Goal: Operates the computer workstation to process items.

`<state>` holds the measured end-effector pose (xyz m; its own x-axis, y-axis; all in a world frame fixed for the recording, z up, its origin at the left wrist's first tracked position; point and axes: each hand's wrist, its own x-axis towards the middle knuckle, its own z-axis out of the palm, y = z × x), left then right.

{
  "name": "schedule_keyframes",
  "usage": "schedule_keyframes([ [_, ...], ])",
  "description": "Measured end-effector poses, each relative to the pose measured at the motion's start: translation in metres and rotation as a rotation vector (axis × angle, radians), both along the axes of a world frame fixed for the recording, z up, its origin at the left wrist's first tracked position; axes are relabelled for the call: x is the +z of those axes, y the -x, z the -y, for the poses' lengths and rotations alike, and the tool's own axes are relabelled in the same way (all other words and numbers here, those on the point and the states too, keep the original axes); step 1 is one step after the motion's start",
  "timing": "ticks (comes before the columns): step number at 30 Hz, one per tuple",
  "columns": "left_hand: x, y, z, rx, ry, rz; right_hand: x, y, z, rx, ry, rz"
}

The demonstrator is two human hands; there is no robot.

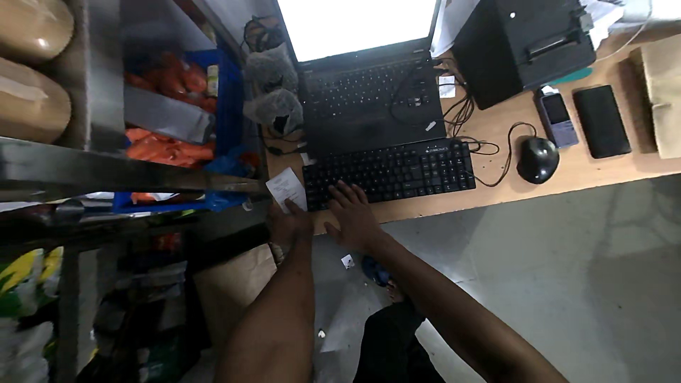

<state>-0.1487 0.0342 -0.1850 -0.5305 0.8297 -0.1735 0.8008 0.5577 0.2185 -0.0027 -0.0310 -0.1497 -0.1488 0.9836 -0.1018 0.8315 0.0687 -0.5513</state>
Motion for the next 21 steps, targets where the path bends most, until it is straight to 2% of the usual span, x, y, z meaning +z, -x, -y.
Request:
schedule_keyframes([
  [5, 0.002, -0.001, 0.001, -0.011, 0.004, 0.009, -0.002, -0.013, 0.003, -0.096, -0.153, -0.03],
  [11, 0.005, -0.003, 0.002, -0.013, 0.006, -0.021, -0.013, -0.03, 0.016, -0.189, -0.231, -0.042],
  [18, 0.0, 0.0, 0.002, -0.023, -0.01, -0.004, -0.026, -0.041, 0.029, -0.254, -0.299, -0.008],
  [21, -0.001, 0.0, 0.002, -0.022, -0.021, -0.002, -0.027, -0.038, 0.033, -0.225, -0.254, -0.009],
])
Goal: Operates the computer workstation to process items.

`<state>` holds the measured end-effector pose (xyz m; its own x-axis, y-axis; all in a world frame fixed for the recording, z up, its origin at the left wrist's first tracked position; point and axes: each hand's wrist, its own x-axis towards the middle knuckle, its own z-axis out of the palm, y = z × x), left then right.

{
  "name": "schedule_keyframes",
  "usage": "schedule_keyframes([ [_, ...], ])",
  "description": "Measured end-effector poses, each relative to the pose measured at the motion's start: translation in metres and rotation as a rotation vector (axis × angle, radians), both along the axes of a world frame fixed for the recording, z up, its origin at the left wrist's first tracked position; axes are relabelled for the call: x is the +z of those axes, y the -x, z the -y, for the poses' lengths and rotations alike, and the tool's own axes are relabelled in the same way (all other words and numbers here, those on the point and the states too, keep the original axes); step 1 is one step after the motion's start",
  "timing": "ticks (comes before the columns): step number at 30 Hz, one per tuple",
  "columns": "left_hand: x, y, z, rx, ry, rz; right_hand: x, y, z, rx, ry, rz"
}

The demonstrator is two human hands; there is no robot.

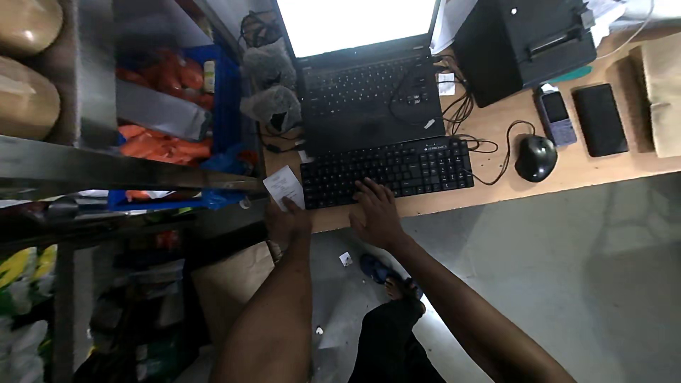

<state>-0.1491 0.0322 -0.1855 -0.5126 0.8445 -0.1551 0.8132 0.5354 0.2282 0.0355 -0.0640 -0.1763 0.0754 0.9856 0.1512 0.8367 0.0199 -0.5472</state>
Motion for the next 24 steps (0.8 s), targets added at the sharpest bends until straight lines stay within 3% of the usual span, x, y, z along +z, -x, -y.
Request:
schedule_keyframes([
  [8, 0.002, -0.001, -0.001, -0.001, -0.009, 0.004, 0.013, 0.027, -0.018, 0.136, 0.013, 0.006],
  [15, -0.002, 0.001, -0.001, 0.001, -0.027, -0.008, 0.022, 0.044, -0.038, 0.265, 0.175, -0.017],
  [24, 0.008, -0.004, -0.001, 0.025, 0.008, 0.007, 0.02, 0.036, -0.027, 0.119, 0.045, -0.08],
])
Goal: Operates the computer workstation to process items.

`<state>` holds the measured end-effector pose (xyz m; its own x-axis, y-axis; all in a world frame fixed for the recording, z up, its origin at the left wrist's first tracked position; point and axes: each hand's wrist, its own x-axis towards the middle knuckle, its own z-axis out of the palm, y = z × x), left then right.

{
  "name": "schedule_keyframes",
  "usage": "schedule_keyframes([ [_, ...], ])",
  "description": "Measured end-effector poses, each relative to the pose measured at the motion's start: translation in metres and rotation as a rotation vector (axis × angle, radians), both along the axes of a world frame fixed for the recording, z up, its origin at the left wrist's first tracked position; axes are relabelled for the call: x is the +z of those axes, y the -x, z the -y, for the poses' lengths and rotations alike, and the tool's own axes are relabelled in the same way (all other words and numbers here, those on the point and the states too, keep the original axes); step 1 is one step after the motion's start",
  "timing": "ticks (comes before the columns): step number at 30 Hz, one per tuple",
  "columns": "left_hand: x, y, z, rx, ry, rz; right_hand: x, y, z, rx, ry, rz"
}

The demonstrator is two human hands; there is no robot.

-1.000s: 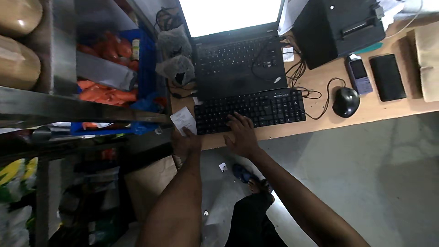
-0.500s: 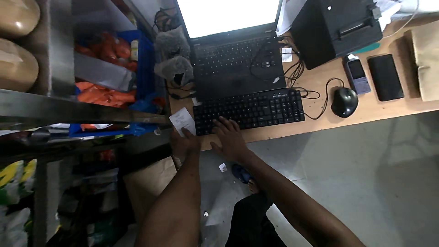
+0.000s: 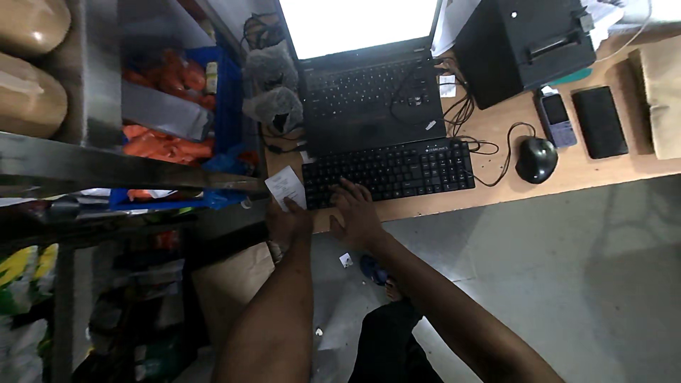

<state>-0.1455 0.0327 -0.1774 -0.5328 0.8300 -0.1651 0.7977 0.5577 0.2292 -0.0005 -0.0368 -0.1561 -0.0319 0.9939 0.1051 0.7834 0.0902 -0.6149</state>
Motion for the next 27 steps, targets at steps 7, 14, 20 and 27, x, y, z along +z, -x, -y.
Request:
schedule_keyframes([
  [7, -0.001, 0.0, -0.002, 0.012, 0.025, 0.003, -0.023, -0.02, 0.024, -0.164, -0.131, 0.058],
  [14, -0.001, 0.001, 0.0, -0.007, 0.006, 0.0, -0.039, -0.048, 0.044, -0.286, -0.27, 0.115],
  [20, -0.004, 0.001, -0.002, 0.018, 0.022, -0.013, -0.052, -0.059, 0.058, -0.304, -0.299, 0.159],
  [27, -0.005, 0.002, -0.002, 0.011, 0.033, -0.014, -0.053, -0.044, 0.06, -0.186, -0.307, 0.215],
])
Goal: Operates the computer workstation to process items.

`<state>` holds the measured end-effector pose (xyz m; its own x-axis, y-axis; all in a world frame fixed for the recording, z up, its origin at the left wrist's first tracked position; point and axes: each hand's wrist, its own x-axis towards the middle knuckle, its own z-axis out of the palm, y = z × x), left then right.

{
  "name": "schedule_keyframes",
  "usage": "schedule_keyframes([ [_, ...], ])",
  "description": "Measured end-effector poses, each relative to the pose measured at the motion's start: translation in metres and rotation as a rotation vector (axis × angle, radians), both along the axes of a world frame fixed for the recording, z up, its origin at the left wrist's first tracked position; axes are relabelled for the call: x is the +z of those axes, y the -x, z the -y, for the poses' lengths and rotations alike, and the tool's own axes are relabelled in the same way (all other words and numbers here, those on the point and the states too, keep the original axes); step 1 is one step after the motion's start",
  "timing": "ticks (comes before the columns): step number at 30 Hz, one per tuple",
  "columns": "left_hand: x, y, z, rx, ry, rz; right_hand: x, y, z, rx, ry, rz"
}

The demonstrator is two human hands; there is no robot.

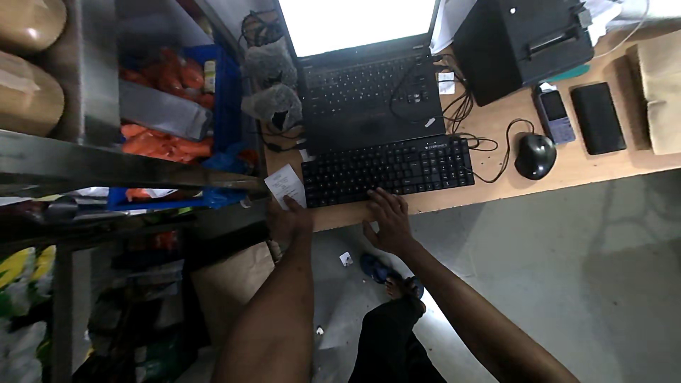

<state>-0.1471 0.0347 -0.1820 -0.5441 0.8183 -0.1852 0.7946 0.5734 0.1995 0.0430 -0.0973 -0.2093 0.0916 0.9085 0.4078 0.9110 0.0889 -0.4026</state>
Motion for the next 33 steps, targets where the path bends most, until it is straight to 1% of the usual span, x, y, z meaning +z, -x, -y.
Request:
schedule_keyframes([
  [2, 0.001, 0.0, 0.0, 0.003, -0.02, 0.001, 0.003, -0.002, -0.003, -0.034, 0.015, -0.03],
  [5, -0.005, 0.001, 0.0, -0.038, -0.033, 0.01, 0.005, -0.008, -0.008, -0.064, 0.027, 0.001],
  [8, -0.004, 0.0, -0.001, -0.029, -0.028, 0.023, 0.013, -0.009, -0.012, -0.042, 0.15, 0.013],
  [9, -0.003, 0.0, -0.002, -0.028, -0.042, 0.023, 0.019, -0.011, -0.014, -0.043, 0.159, 0.01],
  [13, 0.0, -0.001, 0.001, -0.081, -0.096, 0.053, 0.035, -0.03, -0.017, -0.121, 0.051, -0.097],
  [15, 0.002, 0.0, 0.003, -0.108, -0.132, 0.041, 0.042, -0.05, -0.017, -0.21, 0.075, -0.134],
  [16, 0.004, 0.0, 0.003, -0.119, -0.153, 0.051, 0.04, -0.064, -0.017, -0.269, 0.084, -0.121],
  [18, 0.002, -0.001, 0.004, -0.132, -0.206, 0.079, 0.027, -0.093, -0.013, -0.397, 0.023, -0.058],
  [21, 0.002, -0.001, 0.005, -0.115, -0.199, 0.096, 0.009, -0.125, -0.003, -0.496, -0.044, 0.033],
  [24, 0.005, 0.0, 0.008, -0.157, -0.235, 0.107, 0.0, -0.131, 0.001, -0.509, -0.091, 0.115],
  [27, -0.001, 0.002, 0.007, -0.16, -0.253, 0.093, -0.004, -0.129, 0.0, -0.523, -0.134, 0.158],
  [31, 0.003, -0.001, 0.007, -0.136, -0.214, 0.094, -0.005, -0.13, 0.001, -0.521, -0.1, 0.147],
  [33, 0.001, -0.002, 0.007, -0.126, -0.226, 0.103, -0.004, -0.13, 0.001, -0.515, -0.079, 0.141],
])
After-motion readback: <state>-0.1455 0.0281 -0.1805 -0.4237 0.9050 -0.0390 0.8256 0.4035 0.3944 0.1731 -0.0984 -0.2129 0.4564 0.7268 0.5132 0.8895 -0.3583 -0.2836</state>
